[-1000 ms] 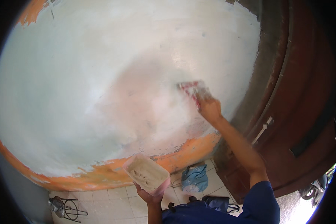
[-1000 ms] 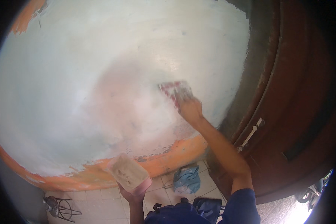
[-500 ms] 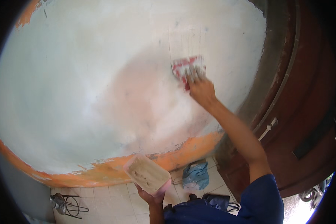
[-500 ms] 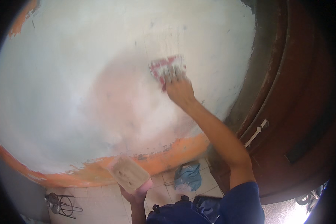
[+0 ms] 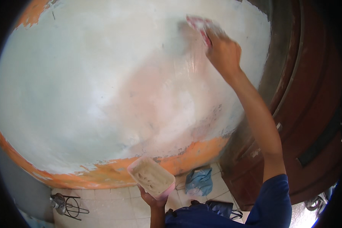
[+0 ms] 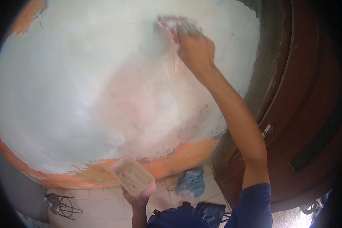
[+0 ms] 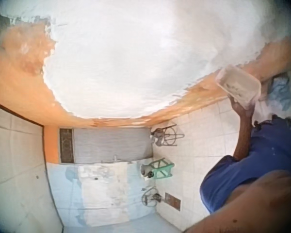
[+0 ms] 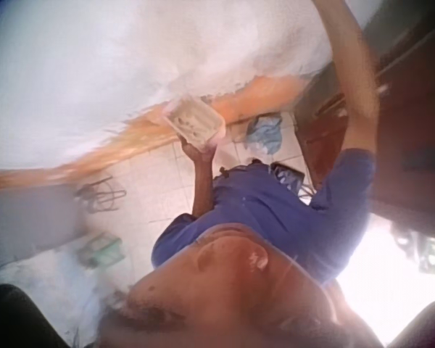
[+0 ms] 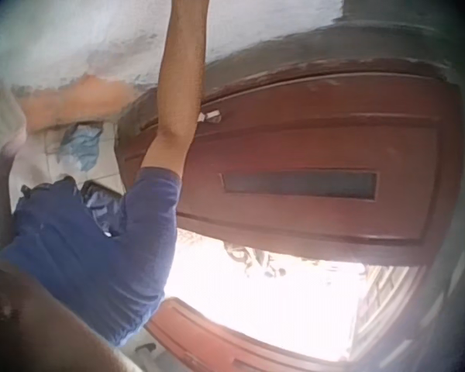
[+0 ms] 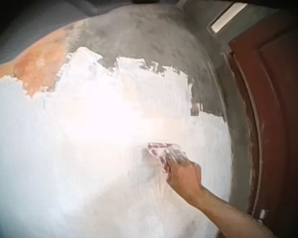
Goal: The person applies plaster to a wall using a spatula. The person repeatedly scoops the material from a container and spreads it across the wall surface to fill in areas.
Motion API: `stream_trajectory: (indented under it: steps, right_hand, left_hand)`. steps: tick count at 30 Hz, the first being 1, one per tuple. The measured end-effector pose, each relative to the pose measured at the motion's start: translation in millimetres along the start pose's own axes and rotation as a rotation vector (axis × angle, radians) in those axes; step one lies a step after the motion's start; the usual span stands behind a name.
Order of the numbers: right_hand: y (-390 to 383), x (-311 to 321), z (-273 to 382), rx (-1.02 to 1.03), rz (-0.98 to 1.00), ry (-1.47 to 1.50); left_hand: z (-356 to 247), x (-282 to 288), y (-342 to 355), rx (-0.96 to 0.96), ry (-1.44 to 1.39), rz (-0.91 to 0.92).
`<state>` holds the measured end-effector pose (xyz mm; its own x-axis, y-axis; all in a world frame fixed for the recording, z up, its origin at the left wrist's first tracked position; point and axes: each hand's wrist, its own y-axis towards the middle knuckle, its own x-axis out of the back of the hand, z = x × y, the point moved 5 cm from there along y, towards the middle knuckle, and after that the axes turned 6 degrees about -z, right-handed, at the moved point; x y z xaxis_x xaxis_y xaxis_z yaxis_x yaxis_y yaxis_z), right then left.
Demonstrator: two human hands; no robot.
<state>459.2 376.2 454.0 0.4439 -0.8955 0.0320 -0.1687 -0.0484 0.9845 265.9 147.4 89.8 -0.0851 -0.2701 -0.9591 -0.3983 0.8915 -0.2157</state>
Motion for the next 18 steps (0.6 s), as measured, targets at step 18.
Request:
stream_trajectory:
  steps: [18]
  right_hand:
    - [-185.0,-24.3,41.0,-0.036,0.382,0.116]
  left_hand:
    - [-4.5,11.3,0.7,0.019,-0.006,-0.005]
